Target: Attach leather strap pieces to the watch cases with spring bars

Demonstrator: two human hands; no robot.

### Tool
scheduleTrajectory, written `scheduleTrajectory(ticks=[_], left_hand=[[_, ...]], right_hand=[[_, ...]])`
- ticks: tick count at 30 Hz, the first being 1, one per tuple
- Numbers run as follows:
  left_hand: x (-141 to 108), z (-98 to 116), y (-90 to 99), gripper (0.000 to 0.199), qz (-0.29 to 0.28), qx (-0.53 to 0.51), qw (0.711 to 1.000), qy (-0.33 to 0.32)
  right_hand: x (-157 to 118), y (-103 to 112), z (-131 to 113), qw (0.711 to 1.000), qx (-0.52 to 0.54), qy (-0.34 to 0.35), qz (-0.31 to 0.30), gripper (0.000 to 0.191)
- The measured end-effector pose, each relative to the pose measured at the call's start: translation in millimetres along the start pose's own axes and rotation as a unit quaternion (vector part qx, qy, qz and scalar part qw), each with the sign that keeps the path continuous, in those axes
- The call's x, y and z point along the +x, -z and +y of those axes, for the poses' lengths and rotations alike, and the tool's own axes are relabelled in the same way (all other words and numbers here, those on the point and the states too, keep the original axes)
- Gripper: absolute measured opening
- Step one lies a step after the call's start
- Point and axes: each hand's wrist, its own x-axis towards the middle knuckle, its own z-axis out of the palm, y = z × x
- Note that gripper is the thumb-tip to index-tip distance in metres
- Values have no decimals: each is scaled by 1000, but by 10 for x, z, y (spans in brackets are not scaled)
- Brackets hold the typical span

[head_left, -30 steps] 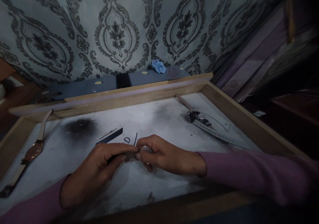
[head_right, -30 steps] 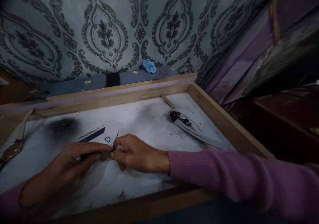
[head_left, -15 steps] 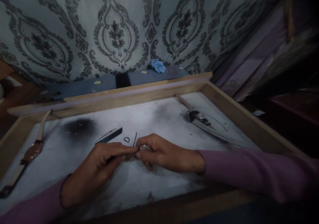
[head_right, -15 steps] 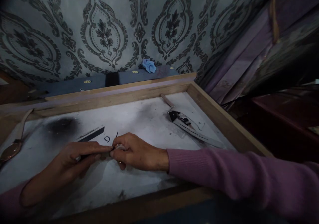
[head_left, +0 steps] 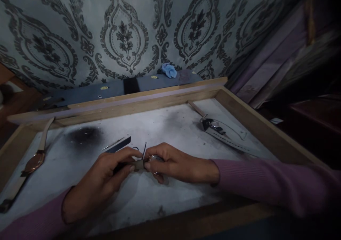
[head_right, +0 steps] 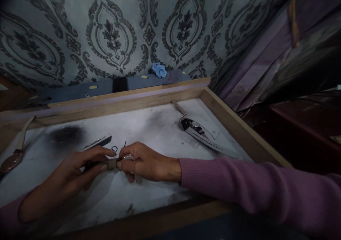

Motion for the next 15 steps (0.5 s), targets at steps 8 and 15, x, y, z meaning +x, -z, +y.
scheduleTrajectory(ticks=[8, 15], left_hand=[[22, 8, 15, 26, -16, -17, 1000, 18], [-9, -61, -6, 30, 14, 6, 1000, -7]], right_hand=[[5, 10, 15, 1000, -2, -3, -3, 18], [2, 22, -5, 1000, -8, 3, -5, 20]])
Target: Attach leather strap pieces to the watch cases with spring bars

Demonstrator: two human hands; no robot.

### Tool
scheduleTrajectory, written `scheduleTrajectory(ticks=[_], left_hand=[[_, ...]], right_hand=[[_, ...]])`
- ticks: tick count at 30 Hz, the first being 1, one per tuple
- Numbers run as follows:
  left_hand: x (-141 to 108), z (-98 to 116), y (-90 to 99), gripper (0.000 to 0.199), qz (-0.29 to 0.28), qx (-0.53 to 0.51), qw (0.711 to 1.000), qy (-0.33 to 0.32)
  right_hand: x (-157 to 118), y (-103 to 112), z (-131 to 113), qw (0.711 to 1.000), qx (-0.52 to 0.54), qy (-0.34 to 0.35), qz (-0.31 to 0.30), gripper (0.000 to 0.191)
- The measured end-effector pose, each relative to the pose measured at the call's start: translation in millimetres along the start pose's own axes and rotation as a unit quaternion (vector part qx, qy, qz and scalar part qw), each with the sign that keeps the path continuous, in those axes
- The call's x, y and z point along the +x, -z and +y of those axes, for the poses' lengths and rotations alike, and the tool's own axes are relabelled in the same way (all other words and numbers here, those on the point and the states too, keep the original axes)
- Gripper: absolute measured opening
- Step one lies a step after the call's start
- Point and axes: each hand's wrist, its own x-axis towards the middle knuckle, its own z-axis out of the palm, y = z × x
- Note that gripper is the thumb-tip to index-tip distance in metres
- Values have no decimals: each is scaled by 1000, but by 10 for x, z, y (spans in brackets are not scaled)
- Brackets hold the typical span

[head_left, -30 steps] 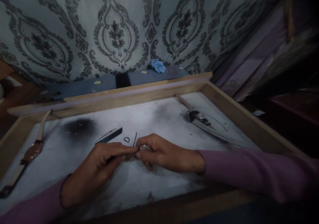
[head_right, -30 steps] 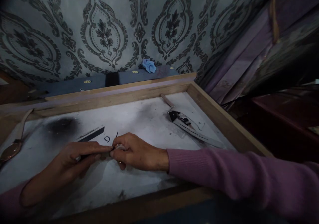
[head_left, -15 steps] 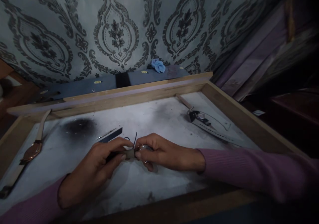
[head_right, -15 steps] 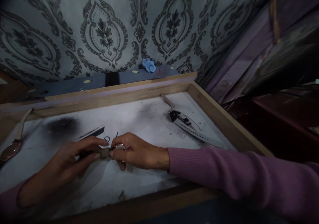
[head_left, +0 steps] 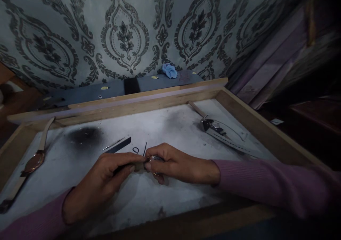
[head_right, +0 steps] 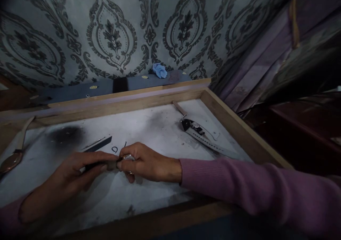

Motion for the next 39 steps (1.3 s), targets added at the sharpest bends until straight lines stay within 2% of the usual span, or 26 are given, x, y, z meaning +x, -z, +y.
scheduleTrajectory(ticks=[5, 13, 25, 31, 39], left_hand=[[-3, -2, -10, 29, 2, 4, 1000, -17], [15, 52, 9, 26, -20, -27, 999, -4], [3, 109, 54, 20, -85, 12, 995, 52], [0, 130, 63, 22, -87, 16, 994, 61], [36, 125, 83, 21, -74, 15, 997, 35]], right_hand=[[11, -3, 14, 1000, -8, 0, -2, 19], [5, 2, 59, 1000, -12, 10, -23, 21], [-8, -12, 6, 999, 13, 5, -46, 18], [0, -11, -1, 998, 34, 7, -52, 21], [0, -14, -14, 999, 26, 0, -42, 26]])
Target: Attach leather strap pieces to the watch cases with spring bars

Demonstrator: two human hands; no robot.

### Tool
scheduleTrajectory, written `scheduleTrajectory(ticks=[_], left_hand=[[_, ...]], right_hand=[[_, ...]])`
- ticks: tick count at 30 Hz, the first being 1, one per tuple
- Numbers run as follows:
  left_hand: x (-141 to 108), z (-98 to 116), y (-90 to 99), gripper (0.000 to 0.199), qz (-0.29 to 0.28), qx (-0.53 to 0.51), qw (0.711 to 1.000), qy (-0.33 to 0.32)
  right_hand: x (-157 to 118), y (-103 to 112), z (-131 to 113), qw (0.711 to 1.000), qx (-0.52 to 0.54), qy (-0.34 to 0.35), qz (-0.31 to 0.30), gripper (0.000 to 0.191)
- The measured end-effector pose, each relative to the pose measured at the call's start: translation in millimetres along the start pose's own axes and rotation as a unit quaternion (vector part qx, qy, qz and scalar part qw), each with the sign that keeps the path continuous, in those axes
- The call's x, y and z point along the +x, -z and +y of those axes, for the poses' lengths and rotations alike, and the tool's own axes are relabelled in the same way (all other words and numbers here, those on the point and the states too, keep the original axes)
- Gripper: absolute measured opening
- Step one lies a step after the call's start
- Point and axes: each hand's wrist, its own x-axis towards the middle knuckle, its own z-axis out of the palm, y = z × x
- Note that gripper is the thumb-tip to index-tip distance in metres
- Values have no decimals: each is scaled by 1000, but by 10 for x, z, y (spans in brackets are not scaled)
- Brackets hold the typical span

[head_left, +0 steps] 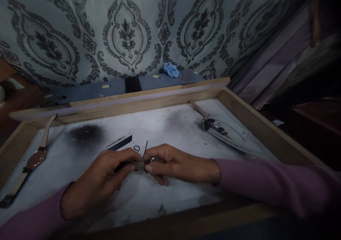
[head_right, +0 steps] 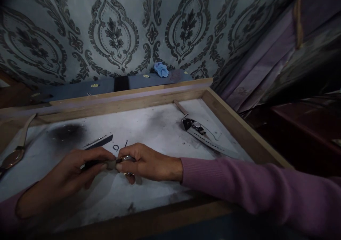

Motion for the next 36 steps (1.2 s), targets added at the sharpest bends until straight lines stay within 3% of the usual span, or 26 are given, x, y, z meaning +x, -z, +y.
scheduleTrajectory(ticks=[12, 24, 36], left_hand=[[-25, -34, -6, 30, 9, -14, 1000, -14], [-11, -62, -33, 29, -1, -101, 993, 60], [5, -33, -33, 27, 5, -112, 992, 61]], right_hand=[[-28, -18, 18, 999, 13, -3, 30, 31], [-23, -13, 21, 1000, 18, 2, 23, 33], [-32, -21, 20, 1000, 21, -9, 1, 26]])
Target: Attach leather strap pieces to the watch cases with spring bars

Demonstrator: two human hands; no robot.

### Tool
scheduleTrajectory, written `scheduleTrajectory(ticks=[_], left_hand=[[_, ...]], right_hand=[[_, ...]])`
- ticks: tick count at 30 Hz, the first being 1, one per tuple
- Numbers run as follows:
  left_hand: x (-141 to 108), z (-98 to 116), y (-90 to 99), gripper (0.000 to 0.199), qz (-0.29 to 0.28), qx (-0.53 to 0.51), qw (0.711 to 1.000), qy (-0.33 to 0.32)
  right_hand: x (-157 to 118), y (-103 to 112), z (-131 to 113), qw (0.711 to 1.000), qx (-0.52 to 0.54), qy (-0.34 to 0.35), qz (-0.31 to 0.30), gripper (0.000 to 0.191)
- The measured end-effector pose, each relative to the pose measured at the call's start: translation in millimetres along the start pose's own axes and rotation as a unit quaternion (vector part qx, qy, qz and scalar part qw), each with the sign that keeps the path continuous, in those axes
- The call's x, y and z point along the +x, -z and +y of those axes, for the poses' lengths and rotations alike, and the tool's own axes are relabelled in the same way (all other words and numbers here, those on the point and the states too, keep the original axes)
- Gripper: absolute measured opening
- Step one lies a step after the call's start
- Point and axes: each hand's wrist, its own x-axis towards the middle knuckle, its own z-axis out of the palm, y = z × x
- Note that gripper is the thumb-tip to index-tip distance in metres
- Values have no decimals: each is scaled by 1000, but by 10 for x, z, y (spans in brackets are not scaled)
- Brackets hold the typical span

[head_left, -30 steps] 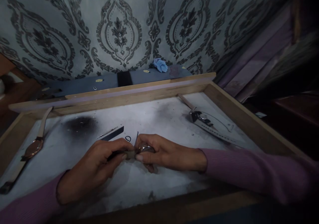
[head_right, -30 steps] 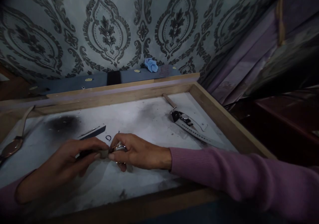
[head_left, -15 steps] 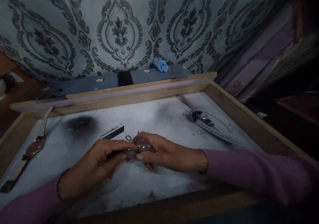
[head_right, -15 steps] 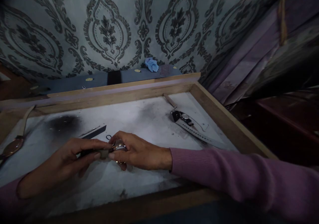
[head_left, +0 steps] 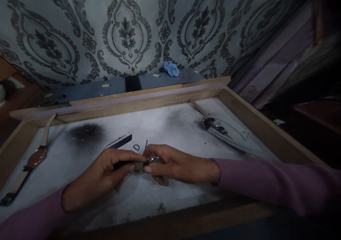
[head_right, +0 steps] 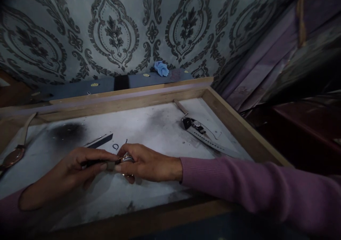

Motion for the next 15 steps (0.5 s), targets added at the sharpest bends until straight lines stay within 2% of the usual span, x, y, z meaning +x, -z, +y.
scheduleTrajectory(ticks=[15], left_hand=[[-32, -45, 5, 29, -5, -43, 999, 28]], right_hand=[[9, 17, -31, 1000, 15, 4, -7, 30]])
